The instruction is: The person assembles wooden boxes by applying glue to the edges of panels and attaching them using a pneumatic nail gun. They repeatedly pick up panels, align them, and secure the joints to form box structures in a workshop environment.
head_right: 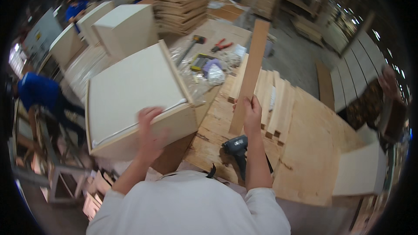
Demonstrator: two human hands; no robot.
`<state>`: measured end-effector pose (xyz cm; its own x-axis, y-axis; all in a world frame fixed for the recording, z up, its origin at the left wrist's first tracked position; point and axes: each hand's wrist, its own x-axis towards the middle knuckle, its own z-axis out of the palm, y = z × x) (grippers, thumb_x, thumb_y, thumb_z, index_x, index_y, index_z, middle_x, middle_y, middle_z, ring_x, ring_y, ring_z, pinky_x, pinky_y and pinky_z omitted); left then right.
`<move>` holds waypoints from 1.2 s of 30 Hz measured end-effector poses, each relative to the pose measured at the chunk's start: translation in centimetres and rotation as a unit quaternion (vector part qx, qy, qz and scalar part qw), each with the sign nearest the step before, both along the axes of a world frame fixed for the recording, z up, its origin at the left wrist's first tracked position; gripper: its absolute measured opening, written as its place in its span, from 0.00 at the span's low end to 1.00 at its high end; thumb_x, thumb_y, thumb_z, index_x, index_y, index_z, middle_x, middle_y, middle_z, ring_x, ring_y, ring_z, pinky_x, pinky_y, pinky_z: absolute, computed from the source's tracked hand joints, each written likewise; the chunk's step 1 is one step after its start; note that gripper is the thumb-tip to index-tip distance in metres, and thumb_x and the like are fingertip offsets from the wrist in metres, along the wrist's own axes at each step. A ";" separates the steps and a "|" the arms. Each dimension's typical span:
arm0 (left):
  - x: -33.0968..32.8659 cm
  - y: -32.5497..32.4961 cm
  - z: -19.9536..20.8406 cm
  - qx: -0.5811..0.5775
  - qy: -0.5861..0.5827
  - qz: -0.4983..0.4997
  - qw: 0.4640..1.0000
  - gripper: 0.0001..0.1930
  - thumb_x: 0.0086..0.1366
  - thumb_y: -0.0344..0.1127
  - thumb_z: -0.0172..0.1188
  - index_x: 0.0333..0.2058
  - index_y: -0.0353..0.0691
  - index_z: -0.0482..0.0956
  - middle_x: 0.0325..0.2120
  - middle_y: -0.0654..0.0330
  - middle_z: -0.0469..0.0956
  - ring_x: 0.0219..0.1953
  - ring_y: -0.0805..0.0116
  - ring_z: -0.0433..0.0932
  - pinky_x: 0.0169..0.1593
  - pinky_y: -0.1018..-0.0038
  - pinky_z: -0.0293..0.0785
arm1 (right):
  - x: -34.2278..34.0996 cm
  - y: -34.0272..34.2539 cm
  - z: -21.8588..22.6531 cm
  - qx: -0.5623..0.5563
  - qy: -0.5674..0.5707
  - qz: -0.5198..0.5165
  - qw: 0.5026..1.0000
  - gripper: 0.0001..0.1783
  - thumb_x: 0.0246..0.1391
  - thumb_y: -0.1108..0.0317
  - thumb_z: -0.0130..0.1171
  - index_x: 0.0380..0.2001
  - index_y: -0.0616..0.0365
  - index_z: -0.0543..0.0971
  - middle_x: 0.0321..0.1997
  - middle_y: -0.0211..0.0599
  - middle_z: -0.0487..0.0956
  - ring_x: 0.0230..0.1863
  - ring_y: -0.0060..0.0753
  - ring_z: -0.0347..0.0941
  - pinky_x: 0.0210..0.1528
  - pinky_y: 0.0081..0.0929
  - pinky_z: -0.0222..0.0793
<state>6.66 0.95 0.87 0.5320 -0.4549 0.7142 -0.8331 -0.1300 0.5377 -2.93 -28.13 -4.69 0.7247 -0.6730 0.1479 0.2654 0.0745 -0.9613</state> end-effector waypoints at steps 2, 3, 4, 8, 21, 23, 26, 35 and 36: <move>-0.4 -2.1 1.9 0.033 0.058 -0.042 0.997 0.37 0.53 0.42 0.66 0.60 0.37 0.61 0.59 0.47 0.59 0.62 0.46 0.56 0.64 0.56 0.53 | 1.1 5.4 3.2 -0.016 -0.047 0.091 0.995 0.16 0.63 0.65 0.49 0.51 0.62 0.70 0.38 0.37 0.77 0.32 0.21 0.73 0.34 0.21 0.71; -0.3 -2.8 3.4 0.003 0.024 -0.042 0.999 0.40 0.51 0.44 0.67 0.61 0.40 0.60 0.62 0.46 0.56 0.65 0.44 0.52 0.66 0.54 0.49 | 1.5 7.0 4.5 -0.090 -0.036 0.082 0.992 0.18 0.63 0.67 0.50 0.53 0.62 0.69 0.37 0.36 0.78 0.32 0.20 0.72 0.34 0.20 0.69; 0.1 -2.6 5.6 0.025 -0.082 0.009 0.996 0.41 0.50 0.47 0.68 0.61 0.44 0.61 0.62 0.49 0.56 0.65 0.46 0.52 0.66 0.52 0.48 | 1.8 8.2 5.6 -0.162 -0.028 0.067 0.984 0.20 0.62 0.68 0.51 0.55 0.62 0.68 0.36 0.35 0.78 0.31 0.18 0.71 0.33 0.19 0.68; 1.1 2.0 10.6 0.180 -0.293 0.081 0.936 0.36 0.48 0.53 0.67 0.57 0.56 0.69 0.60 0.58 0.62 0.65 0.53 0.56 0.66 0.50 0.48 | 2.7 8.6 9.2 -0.337 0.026 0.235 0.911 0.30 0.50 0.72 0.63 0.57 0.57 0.68 0.26 0.29 0.78 0.26 0.14 0.68 0.29 0.18 0.64; 3.8 12.5 2.9 0.176 -0.185 0.305 0.918 0.24 0.53 0.58 0.60 0.44 0.50 0.79 0.36 0.65 0.77 0.46 0.63 0.72 0.54 0.58 0.63 | 13.1 14.2 12.6 -0.633 0.022 0.417 0.652 0.25 0.44 0.65 0.65 0.48 0.56 0.75 0.33 0.39 0.74 0.28 0.40 0.72 0.31 0.32 0.68; 3.8 13.0 2.0 0.217 -0.140 0.288 0.922 0.24 0.53 0.58 0.61 0.44 0.51 0.79 0.35 0.64 0.77 0.45 0.64 0.73 0.53 0.60 0.64 | 13.4 14.8 12.2 -0.619 0.040 0.432 0.654 0.25 0.44 0.64 0.65 0.48 0.57 0.75 0.33 0.40 0.74 0.29 0.41 0.72 0.32 0.32 0.68; 3.9 13.4 1.2 0.236 -0.102 0.280 0.925 0.25 0.53 0.58 0.61 0.45 0.51 0.79 0.35 0.64 0.77 0.44 0.65 0.73 0.53 0.62 0.64 | 13.9 15.2 11.7 -0.609 0.022 0.435 0.663 0.25 0.43 0.64 0.65 0.47 0.59 0.75 0.34 0.40 0.75 0.33 0.42 0.72 0.36 0.33 0.69; 3.4 13.8 0.0 0.228 0.012 0.270 0.935 0.23 0.53 0.55 0.63 0.45 0.53 0.80 0.38 0.64 0.76 0.45 0.64 0.71 0.52 0.65 0.65 | 15.1 15.6 12.3 -0.643 -0.012 0.465 0.609 0.24 0.43 0.63 0.65 0.45 0.62 0.76 0.41 0.43 0.71 0.45 0.46 0.68 0.47 0.36 0.66; 3.4 14.0 0.0 0.232 0.019 0.272 0.934 0.22 0.54 0.54 0.63 0.46 0.54 0.80 0.38 0.63 0.76 0.46 0.64 0.71 0.51 0.65 0.65 | 15.1 15.7 12.2 -0.637 -0.012 0.470 0.611 0.24 0.43 0.63 0.65 0.45 0.62 0.76 0.40 0.43 0.71 0.45 0.46 0.67 0.48 0.36 0.66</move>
<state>10.05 14.91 0.83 0.7950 -0.3658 0.4839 -0.5579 -0.7542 0.3464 12.20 -12.46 7.52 0.6893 0.7116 0.1359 0.6964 -0.5992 -0.3950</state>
